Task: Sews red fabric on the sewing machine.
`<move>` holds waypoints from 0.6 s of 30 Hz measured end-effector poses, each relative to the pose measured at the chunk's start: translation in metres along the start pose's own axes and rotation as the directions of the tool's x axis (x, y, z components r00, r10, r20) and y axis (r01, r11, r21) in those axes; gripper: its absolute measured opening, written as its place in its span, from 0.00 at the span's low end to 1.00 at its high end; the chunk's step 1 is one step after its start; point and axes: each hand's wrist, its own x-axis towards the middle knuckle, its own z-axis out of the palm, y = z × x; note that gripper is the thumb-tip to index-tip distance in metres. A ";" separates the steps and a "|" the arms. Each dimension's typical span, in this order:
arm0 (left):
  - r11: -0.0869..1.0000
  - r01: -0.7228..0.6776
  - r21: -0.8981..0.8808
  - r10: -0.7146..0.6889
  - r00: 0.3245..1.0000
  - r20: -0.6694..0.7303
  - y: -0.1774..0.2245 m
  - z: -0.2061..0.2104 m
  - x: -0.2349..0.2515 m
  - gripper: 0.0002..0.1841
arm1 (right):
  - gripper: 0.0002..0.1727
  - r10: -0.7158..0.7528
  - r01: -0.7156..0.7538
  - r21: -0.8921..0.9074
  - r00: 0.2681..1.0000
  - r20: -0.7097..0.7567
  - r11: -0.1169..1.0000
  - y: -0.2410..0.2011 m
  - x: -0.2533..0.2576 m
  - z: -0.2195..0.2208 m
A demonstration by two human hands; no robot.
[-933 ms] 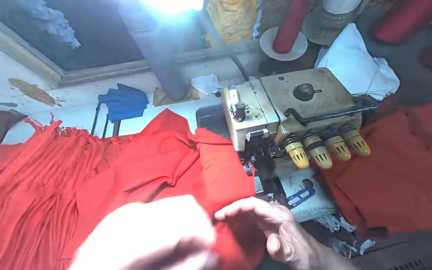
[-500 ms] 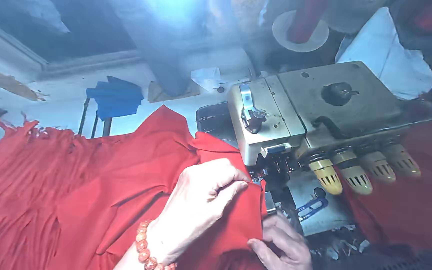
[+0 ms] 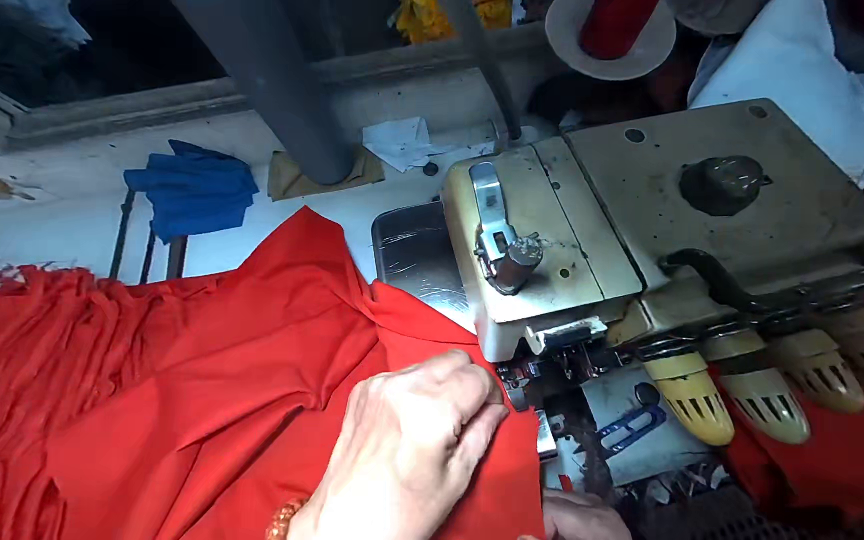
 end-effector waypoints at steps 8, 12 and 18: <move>0.924 -0.110 0.366 0.144 0.988 -0.065 0.026 0.005 -0.015 0.10 | 0.13 0.166 -0.157 0.230 0.986 -0.021 0.960 -0.007 -0.001 -0.011; 0.904 -0.137 0.405 0.188 0.978 -0.087 0.012 0.006 -0.015 0.13 | 0.12 0.119 -0.104 0.233 0.992 -0.052 0.967 -0.014 0.008 -0.015; 0.905 -0.129 0.407 0.223 0.956 -0.193 -0.022 0.002 0.012 0.13 | 0.13 0.012 0.006 0.122 0.990 -0.144 0.993 -0.029 0.041 -0.014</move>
